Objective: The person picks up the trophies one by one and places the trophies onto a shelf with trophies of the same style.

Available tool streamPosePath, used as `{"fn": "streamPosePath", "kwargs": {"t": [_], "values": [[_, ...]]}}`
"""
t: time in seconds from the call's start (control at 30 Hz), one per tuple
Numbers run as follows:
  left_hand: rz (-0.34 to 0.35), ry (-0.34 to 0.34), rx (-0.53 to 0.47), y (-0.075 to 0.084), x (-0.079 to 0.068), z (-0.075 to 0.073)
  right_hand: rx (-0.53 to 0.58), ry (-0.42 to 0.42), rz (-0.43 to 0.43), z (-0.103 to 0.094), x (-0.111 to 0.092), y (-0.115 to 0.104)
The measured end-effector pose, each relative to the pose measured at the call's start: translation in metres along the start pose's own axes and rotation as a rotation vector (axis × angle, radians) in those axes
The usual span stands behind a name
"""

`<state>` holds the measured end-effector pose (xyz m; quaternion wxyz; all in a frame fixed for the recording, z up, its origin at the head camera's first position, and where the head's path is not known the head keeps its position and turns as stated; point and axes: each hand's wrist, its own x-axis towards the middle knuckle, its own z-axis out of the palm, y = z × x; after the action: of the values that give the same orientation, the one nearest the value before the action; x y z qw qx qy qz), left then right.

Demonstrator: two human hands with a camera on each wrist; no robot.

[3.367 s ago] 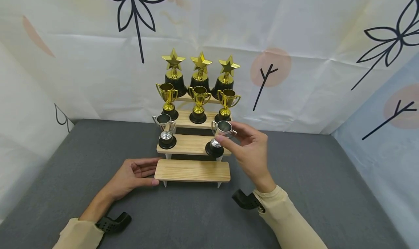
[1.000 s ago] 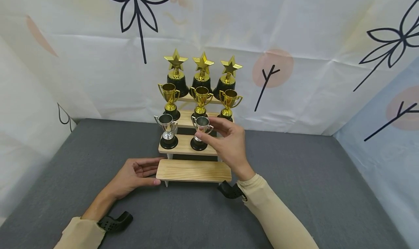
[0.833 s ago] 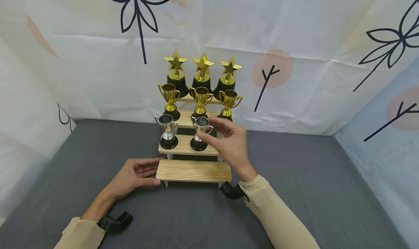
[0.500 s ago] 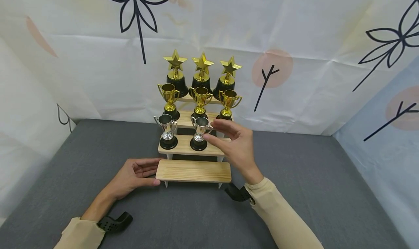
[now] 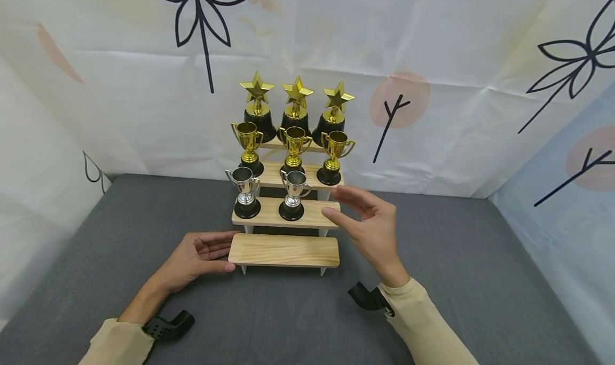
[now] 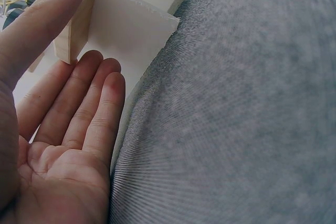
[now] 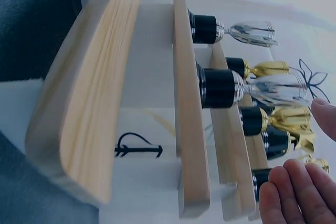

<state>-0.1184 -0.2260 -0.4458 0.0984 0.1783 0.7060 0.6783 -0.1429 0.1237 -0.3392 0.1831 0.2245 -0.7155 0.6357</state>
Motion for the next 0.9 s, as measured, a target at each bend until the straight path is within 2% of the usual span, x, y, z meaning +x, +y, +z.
{"fn": "streamPosePath", "kwargs": {"t": [0.5,0.9], "values": [[-0.009,0.01,0.001,0.001,0.0,0.0,-0.002,0.082,-0.01,-0.028,0.003,0.006],[0.024,-0.008,-0.019,0.001,0.001,0.0,-0.059,0.21,0.077,-0.063,0.011,0.02]]}}
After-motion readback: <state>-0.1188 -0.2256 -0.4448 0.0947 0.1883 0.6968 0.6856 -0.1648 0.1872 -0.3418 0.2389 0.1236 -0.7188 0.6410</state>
